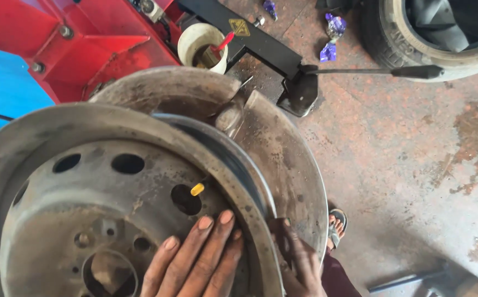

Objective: Using a tire changer machine to mount or demount a tire on a rim.

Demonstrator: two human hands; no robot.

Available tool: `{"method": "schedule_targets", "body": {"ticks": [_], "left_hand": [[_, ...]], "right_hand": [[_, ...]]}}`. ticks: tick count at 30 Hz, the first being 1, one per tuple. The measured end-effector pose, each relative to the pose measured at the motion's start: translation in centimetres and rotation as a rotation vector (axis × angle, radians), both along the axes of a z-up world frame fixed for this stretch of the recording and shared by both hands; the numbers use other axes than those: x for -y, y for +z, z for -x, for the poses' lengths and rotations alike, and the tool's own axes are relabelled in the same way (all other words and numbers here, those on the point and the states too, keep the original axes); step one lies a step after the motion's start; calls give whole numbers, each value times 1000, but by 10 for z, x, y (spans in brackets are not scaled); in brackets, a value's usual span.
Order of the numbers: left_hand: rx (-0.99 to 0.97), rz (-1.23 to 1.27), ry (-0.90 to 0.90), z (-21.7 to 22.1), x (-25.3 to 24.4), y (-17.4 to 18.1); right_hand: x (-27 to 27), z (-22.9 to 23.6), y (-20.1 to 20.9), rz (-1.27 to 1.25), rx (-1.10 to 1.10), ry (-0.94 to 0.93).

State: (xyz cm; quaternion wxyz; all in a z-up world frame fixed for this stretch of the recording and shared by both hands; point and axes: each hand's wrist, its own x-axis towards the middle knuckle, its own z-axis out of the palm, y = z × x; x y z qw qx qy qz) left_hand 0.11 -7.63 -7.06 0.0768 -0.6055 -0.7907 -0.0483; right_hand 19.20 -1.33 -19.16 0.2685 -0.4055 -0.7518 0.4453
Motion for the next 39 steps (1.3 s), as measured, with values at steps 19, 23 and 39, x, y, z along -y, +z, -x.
{"method": "schedule_targets", "body": {"ticks": [19, 23, 39], "left_hand": [[180, 42, -65, 0, 3, 13], [-81, -94, -124, 6, 16, -25], [363, 74, 57, 1, -5, 42]], "right_hand": [[-101, 57, 78, -335, 391, 528], [-57, 11, 37, -486, 425, 413], [-32, 37, 42, 234, 37, -20]]}}
